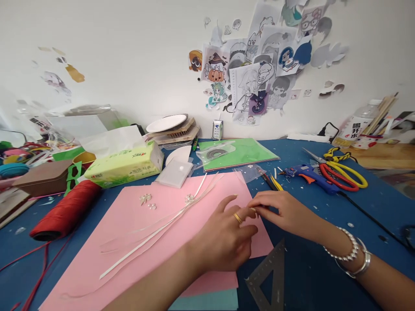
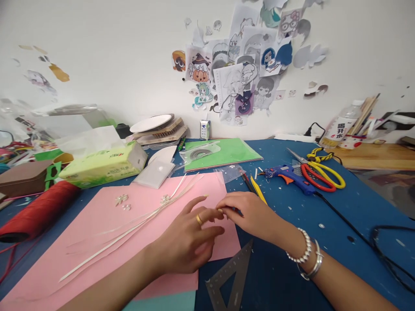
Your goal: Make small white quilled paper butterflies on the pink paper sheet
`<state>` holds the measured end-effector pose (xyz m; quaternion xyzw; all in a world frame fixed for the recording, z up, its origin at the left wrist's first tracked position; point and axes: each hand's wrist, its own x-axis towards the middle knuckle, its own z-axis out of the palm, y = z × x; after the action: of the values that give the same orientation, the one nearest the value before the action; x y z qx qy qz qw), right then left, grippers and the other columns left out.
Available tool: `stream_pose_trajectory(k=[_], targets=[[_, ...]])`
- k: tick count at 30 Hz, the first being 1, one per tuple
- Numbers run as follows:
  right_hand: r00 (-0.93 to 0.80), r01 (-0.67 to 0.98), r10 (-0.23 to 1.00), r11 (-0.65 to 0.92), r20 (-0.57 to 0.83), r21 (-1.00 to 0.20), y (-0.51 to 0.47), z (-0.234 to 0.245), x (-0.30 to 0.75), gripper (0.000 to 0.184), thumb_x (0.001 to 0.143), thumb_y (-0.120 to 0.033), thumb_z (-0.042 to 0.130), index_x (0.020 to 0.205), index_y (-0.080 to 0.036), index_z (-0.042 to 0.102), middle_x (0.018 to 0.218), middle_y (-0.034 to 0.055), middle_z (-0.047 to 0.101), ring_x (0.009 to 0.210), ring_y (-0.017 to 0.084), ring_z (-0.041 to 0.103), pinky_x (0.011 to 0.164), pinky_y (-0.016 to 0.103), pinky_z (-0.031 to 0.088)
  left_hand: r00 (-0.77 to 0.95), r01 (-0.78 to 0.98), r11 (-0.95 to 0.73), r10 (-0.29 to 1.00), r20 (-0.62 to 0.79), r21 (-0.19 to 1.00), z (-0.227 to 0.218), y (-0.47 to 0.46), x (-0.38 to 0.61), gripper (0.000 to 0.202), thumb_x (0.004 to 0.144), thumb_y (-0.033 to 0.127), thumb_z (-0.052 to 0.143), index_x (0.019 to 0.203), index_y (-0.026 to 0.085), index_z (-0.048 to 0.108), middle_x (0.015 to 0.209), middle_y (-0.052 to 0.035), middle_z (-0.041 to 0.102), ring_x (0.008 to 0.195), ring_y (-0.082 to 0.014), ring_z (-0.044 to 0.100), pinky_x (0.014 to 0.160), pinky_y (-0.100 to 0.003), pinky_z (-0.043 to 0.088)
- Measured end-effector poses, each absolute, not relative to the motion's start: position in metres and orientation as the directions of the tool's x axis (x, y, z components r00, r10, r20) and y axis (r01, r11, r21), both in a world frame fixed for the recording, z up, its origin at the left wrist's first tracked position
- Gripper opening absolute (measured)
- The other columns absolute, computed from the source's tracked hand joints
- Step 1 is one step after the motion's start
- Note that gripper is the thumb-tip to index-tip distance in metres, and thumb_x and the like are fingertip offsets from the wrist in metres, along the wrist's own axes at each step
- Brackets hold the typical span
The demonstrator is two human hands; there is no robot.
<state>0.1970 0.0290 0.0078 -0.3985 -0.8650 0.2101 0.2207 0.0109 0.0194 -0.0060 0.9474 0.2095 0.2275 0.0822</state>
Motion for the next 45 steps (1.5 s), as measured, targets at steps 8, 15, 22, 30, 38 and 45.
stream_pose_trajectory(k=[8,15,22,30,38,45], targets=[[-0.527,0.579,0.834,0.493,0.164,-0.649,0.033,0.011,0.201,0.022,0.085,-0.022,0.038,0.086,-0.02,0.06,0.078,0.0024,0.061,0.068,0.013,0.055,0.06,0.024,0.04,0.651,-0.104,-0.072,0.75,0.122,0.992,0.0,0.027,0.006,0.017,0.075,0.018,0.047,0.074,0.019,0.064,0.109,-0.0072,0.053,0.108,-0.0217,0.045,0.083,-0.034,0.041],[-0.464,0.542,0.848,0.5,0.256,-0.676,0.032,0.012,0.204,0.018,0.082,-0.023,0.043,0.09,-0.021,0.059,0.083,0.0027,0.061,0.072,0.013,0.054,0.061,0.024,0.041,0.742,-0.454,0.482,0.67,0.019,0.75,0.0,0.032,0.004,0.036,0.08,0.036,0.031,0.1,0.019,0.057,0.12,-0.0079,0.052,0.11,-0.0242,0.047,0.096,-0.043,0.029],[-0.356,0.561,0.889,0.449,0.287,-0.695,0.032,0.013,0.203,0.015,0.08,-0.025,0.047,0.086,-0.021,0.06,0.073,0.0012,0.06,0.06,0.011,0.052,0.051,0.022,0.04,0.748,-0.459,0.521,0.664,-0.003,0.72,0.002,0.033,0.003,0.047,0.083,0.046,0.023,0.108,0.019,0.051,0.127,-0.009,0.045,0.104,-0.0238,0.052,0.09,-0.04,0.034],[-0.386,0.516,0.863,0.496,0.327,-0.698,0.034,0.011,0.207,0.014,0.081,-0.024,0.047,0.084,-0.021,0.06,0.072,0.0006,0.06,0.062,0.011,0.054,0.054,0.022,0.041,0.71,-0.446,0.525,0.701,-0.07,0.725,0.002,0.033,0.003,0.042,0.081,0.043,0.029,0.103,0.017,0.054,0.12,-0.0103,0.051,0.1,-0.0225,0.054,0.09,-0.041,0.036],[-0.453,0.52,0.784,0.619,0.425,-0.588,0.032,0.009,0.205,0.013,0.083,-0.019,0.044,0.083,-0.021,0.057,0.07,0.0001,0.058,0.064,0.011,0.054,0.06,0.023,0.041,0.732,-0.425,0.54,0.678,-0.076,0.726,-0.001,0.034,0.002,0.037,0.079,0.04,0.033,0.101,0.019,0.055,0.112,-0.0096,0.055,0.094,-0.0205,0.056,0.088,-0.04,0.037],[-0.513,0.496,0.755,0.649,0.409,-0.576,0.03,0.009,0.205,0.011,0.083,-0.019,0.044,0.082,-0.02,0.054,0.073,0.0004,0.058,0.068,0.011,0.053,0.062,0.023,0.04,0.758,-0.454,0.597,0.649,-0.066,0.662,-0.002,0.034,0.003,0.032,0.079,0.033,0.039,0.097,0.016,0.059,0.1,-0.0083,0.06,0.089,-0.0188,0.056,0.084,-0.036,0.039]])
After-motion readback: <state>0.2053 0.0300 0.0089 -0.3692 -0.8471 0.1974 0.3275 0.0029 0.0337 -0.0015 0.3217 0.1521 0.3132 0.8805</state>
